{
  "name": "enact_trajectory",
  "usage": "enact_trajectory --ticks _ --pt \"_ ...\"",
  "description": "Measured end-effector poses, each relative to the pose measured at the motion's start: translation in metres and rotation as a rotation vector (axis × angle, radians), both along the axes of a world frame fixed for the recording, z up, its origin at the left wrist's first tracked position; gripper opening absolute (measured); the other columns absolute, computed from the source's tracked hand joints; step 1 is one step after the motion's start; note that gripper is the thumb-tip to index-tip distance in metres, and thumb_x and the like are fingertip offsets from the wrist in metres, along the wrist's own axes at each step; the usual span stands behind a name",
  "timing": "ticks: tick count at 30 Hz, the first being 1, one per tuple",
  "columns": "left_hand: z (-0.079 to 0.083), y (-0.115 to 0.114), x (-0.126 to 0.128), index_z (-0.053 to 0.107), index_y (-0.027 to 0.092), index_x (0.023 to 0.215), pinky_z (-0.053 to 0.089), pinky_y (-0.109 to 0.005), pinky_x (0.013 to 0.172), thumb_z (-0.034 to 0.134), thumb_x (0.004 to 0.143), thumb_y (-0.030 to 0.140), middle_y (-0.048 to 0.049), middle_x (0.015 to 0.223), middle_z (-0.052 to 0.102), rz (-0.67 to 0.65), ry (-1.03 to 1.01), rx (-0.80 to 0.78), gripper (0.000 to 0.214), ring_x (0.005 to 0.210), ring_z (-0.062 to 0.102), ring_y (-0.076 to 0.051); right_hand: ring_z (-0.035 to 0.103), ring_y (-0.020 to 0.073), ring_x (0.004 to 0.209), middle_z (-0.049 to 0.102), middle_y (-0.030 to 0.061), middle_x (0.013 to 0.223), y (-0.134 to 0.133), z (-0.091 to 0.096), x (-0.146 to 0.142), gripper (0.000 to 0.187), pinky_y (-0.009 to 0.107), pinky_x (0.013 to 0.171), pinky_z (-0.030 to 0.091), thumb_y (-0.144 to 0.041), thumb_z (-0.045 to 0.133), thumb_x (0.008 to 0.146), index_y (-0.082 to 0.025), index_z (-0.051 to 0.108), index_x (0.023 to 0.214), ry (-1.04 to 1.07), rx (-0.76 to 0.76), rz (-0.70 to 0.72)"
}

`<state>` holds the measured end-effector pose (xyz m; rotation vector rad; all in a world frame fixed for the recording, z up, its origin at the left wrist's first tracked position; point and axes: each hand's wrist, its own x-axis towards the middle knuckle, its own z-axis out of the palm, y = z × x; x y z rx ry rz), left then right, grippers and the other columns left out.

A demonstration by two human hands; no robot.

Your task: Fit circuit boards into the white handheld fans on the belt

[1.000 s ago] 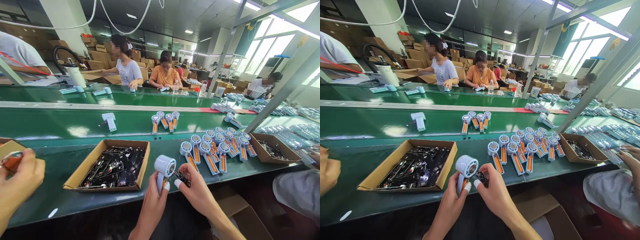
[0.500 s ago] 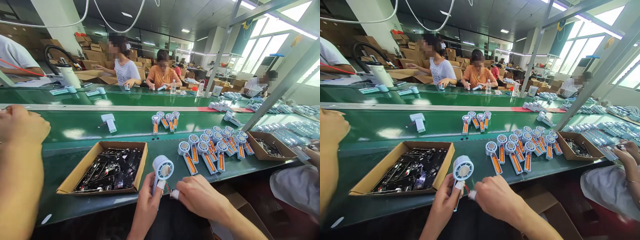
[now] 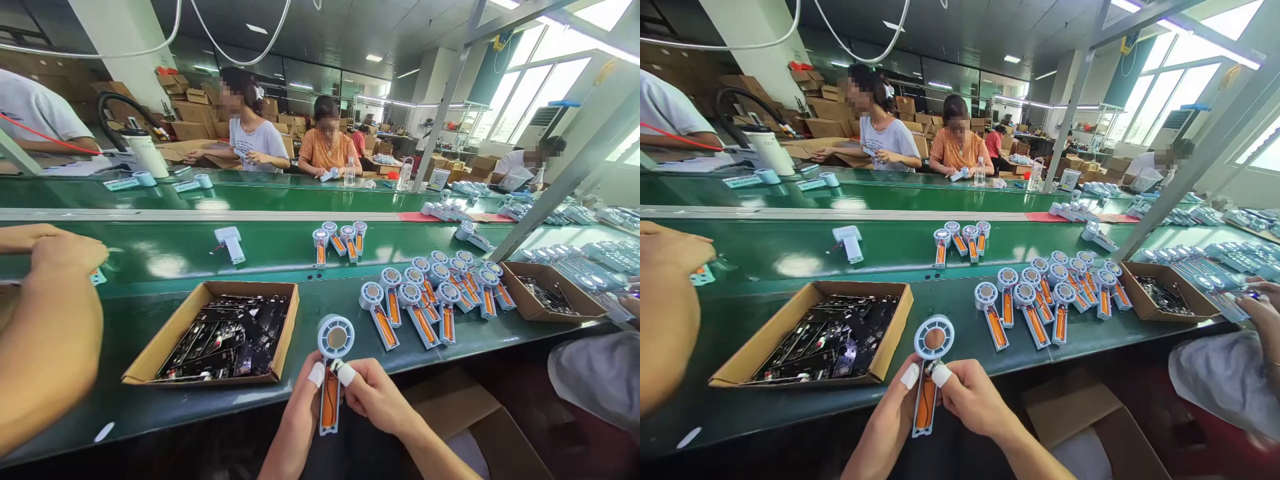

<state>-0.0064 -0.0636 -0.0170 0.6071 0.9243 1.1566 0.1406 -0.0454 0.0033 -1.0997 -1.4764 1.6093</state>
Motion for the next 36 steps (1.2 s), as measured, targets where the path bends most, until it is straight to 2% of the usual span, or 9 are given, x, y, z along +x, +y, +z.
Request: enact_trajectory --ticks 4,8,13,15,18,22,27,32,36 --pt "-0.011 -0.005 0.007 0.061 0.024 0.125 0.049 -0.035 0.101 0.074 0.077 0.053 -0.0071 0.126 0.069 0.080 0.129 0.034 0.058 0.125 0.059 -0.029 0.022 0.0048 0.043 0.031 -0.0093 0.048 -0.003 -0.004 -0.009 0.061 0.020 0.041 0.018 -0.073 0.053 0.089 -0.021 0.039 0.060 0.119 -0.026 -0.137" --pt "-0.008 -0.003 0.011 0.062 0.023 0.118 0.050 -0.033 0.098 0.071 0.076 0.053 -0.0075 0.124 0.070 0.124 0.333 0.069 0.052 0.123 0.060 -0.028 0.029 0.0061 0.048 0.036 -0.0078 0.053 -0.015 -0.003 -0.014 0.057 0.020 0.045 0.025 -0.068 0.055 0.091 -0.020 0.043 0.064 0.134 -0.002 -0.231" --pt "0.011 0.005 0.011 0.066 0.024 0.097 0.055 -0.030 0.074 0.055 0.080 0.046 -0.0042 0.095 0.073 0.193 0.551 0.080 0.030 0.094 0.068 -0.024 0.056 0.0127 0.069 0.062 -0.0005 0.078 -0.038 -0.015 -0.013 0.034 0.022 0.065 0.047 -0.049 0.059 0.096 -0.019 0.060 0.113 -0.002 0.219 -0.353" --pt "0.013 0.007 0.011 0.066 0.024 0.099 0.056 -0.029 0.072 0.055 0.080 0.043 -0.0039 0.095 0.074 0.165 0.557 0.103 0.029 0.093 0.069 -0.024 0.065 0.0161 0.080 0.069 0.0036 0.091 -0.043 -0.023 -0.010 0.037 0.025 0.075 0.052 -0.042 0.058 0.097 -0.021 0.059 0.127 -0.080 0.292 -0.404" --pt "0.006 0.007 0.009 0.066 0.024 0.110 0.057 -0.030 0.083 0.058 0.081 0.045 -0.0064 0.113 0.075 0.137 0.485 0.119 0.037 0.111 0.068 -0.026 0.070 0.0210 0.102 0.072 0.0089 0.116 -0.045 -0.034 -0.007 0.034 0.029 0.089 0.056 -0.032 0.055 0.097 -0.023 0.063 0.129 -0.142 0.365 -0.486" --pt "-0.005 0.005 0.009 0.066 0.024 0.117 0.055 -0.032 0.094 0.059 0.082 0.048 -0.0071 0.127 0.071 0.124 0.413 0.111 0.043 0.123 0.063 -0.026 0.069 0.0219 0.114 0.071 0.0069 0.126 -0.047 -0.042 -0.009 0.039 0.030 0.098 0.055 -0.020 0.056 0.094 -0.026 0.064 0.131 -0.222 0.480 -0.561" --pt "-0.003 0.005 0.014 0.066 0.025 0.118 0.056 -0.031 0.092 0.056 0.084 0.045 -0.0058 0.130 0.070 0.215 0.461 0.013 0.041 0.121 0.064 -0.025 0.073 0.0200 0.107 0.074 0.0059 0.121 -0.048 -0.036 -0.012 0.042 0.026 0.090 0.059 -0.015 0.054 0.094 -0.028 0.063 0.133 -0.324 0.673 -0.586" --pt "-0.005 0.005 0.022 0.054 0.023 0.133 0.048 -0.037 0.107 0.051 0.089 0.049 -0.0105 0.145 0.058 0.150 0.355 0.087 0.051 0.136 0.053 -0.028 0.074 0.0188 0.083 0.074 0.0090 0.099 -0.038 -0.029 -0.015 0.044 0.025 0.071 0.061 -0.016 0.043 0.100 -0.023 0.059 0.139 -0.519 0.821 -0.616" --pt "-0.010 0.002 0.025 0.040 0.023 0.145 0.038 -0.044 0.117 0.046 0.093 0.050 -0.0130 0.157 0.044 0.206 0.436 0.056 0.059 0.147 0.039 -0.030 0.071 0.0202 0.063 0.072 0.0085 0.084 -0.034 -0.028 -0.024 0.052 0.025 0.053 0.056 -0.013 0.040 0.097 -0.018 0.049 0.149 -0.875 0.889 -0.456"
